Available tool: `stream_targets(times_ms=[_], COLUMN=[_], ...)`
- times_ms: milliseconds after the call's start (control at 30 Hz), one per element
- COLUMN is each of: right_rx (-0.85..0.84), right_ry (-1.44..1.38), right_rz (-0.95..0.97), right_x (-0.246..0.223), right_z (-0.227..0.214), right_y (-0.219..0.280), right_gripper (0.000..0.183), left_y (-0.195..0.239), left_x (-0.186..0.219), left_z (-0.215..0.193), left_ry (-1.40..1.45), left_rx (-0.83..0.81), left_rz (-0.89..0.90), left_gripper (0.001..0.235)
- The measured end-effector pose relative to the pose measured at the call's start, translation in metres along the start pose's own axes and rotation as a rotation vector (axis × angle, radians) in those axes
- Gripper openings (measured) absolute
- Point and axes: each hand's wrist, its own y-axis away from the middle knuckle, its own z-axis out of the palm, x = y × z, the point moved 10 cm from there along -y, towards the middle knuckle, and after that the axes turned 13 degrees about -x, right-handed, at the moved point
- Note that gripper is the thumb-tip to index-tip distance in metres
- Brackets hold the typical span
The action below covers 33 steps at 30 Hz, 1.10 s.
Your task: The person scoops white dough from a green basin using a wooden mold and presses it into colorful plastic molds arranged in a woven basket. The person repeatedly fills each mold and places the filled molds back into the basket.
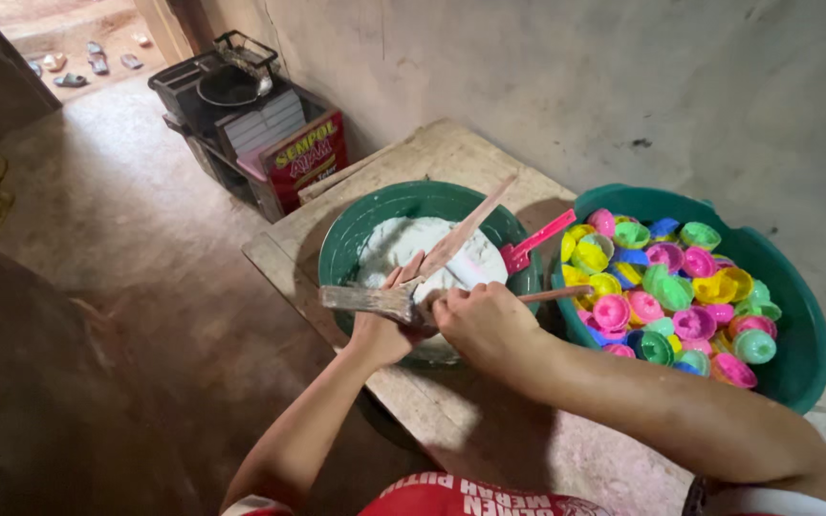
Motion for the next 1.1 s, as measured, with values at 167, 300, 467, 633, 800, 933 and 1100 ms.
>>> stream_targets(times_ms=[167, 300, 467, 633, 800, 933, 1100], right_rx=[0.078, 0.616, 0.604, 0.36, 0.477, 0.475, 0.078], right_ry=[-0.26, -0.781, -1.213, -1.349, -1.383, -1.301, -1.115], right_rz=[0.135, 0.104, -0.021, 0.02, 0.148, 0.072, 0.317], right_x=[0.054, 0.075, 0.026, 0.032, 0.076, 0.042, 0.081], right_z=[-0.005, -0.028, 0.013, 0.079, 0.085, 0.067, 0.066], right_y=[0.049, 0.072, 0.036, 0.032, 0.018, 0.025, 0.05], right_gripper=[0.018, 0.033, 0.056, 0.049, 0.043, 0.043, 0.039], left_y=[0.003, 0.022, -0.003, 0.001, -0.014, -0.02, -0.005], left_x=[-0.023, 0.004, -0.023, -0.024, -0.006, 0.004, 0.019], left_z=[-0.036, -0.046, -0.041, -0.059, -0.034, -0.045, -0.039], left_ry=[-0.289, -0.523, -0.235, -0.26, -0.357, -0.577, -1.114], left_rx=[0.277, 0.688, 0.534, 0.6, 0.535, 0.649, 0.673], left_rz=[-0.003, 0.117, -0.068, 0.061, -0.037, -0.041, 0.057], left_gripper=[0.093, 0.065, 0.068, 0.096, 0.067, 0.064, 0.066])
